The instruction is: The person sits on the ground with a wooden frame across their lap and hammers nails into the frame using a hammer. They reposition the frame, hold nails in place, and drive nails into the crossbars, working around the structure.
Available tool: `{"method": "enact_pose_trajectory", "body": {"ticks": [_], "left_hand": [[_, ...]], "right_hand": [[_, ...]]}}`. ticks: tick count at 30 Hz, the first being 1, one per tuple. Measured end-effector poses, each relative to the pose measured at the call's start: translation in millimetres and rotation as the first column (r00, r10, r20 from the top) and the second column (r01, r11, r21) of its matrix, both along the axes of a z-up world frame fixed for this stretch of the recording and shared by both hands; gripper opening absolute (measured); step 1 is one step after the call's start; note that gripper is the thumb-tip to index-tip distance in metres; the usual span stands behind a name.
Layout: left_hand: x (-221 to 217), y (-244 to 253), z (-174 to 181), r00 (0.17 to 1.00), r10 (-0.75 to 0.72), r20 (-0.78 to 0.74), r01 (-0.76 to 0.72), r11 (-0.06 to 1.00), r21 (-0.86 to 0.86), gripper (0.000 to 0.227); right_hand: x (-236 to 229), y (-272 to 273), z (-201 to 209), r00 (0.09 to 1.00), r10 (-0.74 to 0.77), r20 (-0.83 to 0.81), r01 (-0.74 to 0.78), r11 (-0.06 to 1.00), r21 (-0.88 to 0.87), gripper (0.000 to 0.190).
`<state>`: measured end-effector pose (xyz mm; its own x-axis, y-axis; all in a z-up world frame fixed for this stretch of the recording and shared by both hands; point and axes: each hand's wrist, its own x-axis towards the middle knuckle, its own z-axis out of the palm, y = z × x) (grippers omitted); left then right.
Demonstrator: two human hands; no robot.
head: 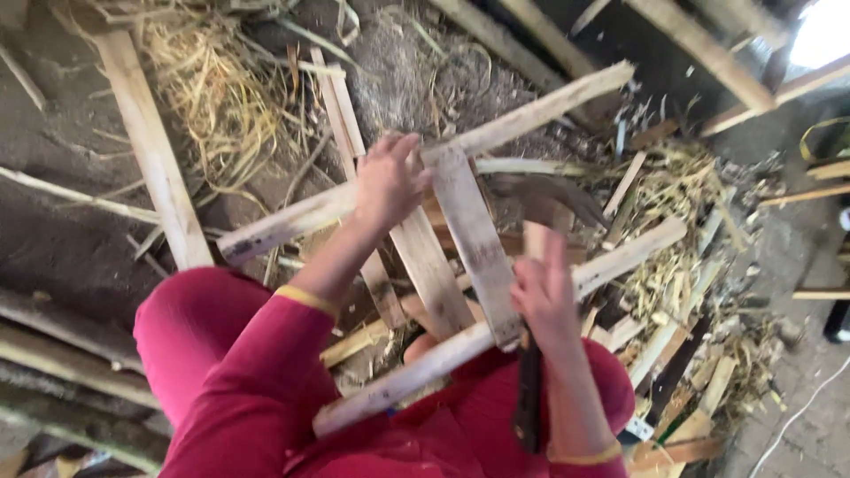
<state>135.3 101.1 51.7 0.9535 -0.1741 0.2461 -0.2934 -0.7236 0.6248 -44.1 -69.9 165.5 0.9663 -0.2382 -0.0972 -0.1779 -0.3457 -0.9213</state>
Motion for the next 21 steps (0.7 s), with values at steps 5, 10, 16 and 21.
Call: {"method": "enact_pose_trajectory", "body": {"ticks": [5,10,16,21], "left_hand": [[57.0,-25.9,-49.2,0.879,-0.195,-0.436,0.215,0.977,-0.003,0.041],[54.1,-17.5,-22.7,0.785,-0.211,-0.583,0.257,0.966,-0.004,0.046],[43.8,-4.3,2.4,0.759,-0.195,-0.622,0.191,0.979,-0.073,0.046],[41.0,1.9,19.1,0.756,-0.216,-0.618,0.194,0.976,-0.103,0.046]], "right_hand": [[63.7,33.0,-29.2,0.998,0.019,-0.061,-0.024,0.995,-0.094,0.053],[91.8,39.1,-46.7,0.987,0.016,-0.160,-0.058,0.963,-0.263,0.051],[80.3,59.8,0.8,0.993,0.008,-0.119,-0.042,0.956,-0.291,0.054],[91.8,80.8,-12.2,0.997,-0.070,-0.038,0.053,0.934,-0.352,0.047]]}}
